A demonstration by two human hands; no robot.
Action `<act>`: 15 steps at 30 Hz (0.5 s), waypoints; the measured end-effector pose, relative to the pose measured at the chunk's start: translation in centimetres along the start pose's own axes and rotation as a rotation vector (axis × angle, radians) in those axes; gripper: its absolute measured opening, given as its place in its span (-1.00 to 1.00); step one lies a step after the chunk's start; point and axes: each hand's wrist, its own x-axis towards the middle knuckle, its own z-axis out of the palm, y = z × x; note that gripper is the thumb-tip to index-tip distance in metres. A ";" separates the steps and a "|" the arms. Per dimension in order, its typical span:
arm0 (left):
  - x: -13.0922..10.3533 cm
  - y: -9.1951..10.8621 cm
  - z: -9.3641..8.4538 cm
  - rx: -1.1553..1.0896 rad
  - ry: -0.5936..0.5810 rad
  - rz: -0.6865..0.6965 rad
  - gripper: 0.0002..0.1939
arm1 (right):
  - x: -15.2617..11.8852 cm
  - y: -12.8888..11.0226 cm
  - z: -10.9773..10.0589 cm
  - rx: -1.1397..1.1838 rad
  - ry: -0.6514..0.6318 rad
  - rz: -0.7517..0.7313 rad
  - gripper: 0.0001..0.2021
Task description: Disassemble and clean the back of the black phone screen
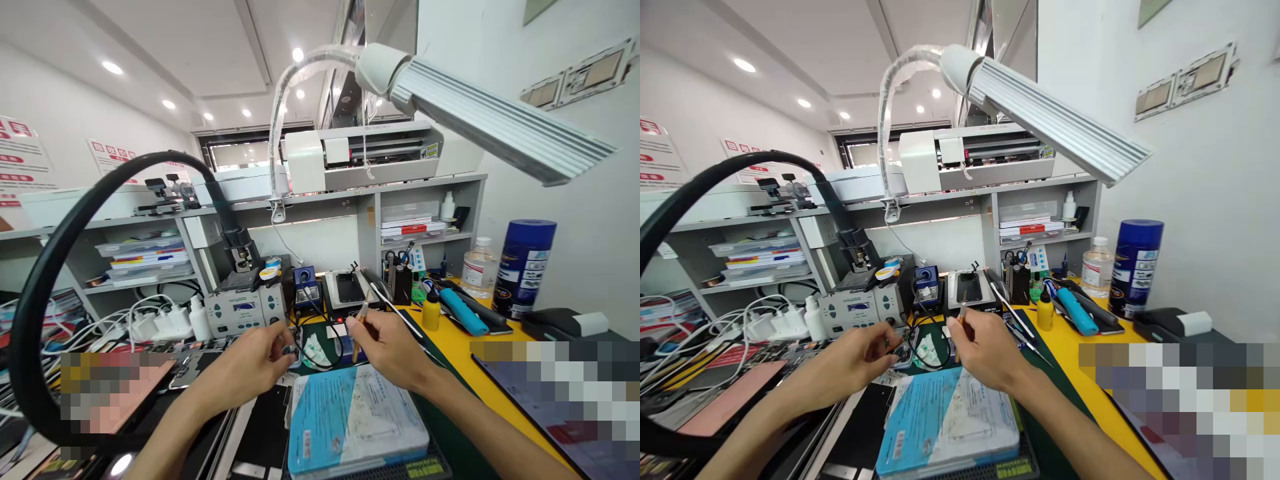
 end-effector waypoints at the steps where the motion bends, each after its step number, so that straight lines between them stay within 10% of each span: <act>1: -0.3 -0.6 -0.4 0.057 0.009 -0.032 -0.89 | -0.1 0.0 0.0 -0.042 -0.023 -0.023 -0.61; 12: -1.0 -5.5 2.1 0.335 0.041 -0.172 -0.64 | -1.1 1.1 1.9 -0.374 -0.155 -0.145 -0.70; 15: -0.9 -7.1 2.7 0.280 0.200 -0.151 -0.63 | -1.1 1.0 1.8 -0.410 -0.166 -0.154 -0.72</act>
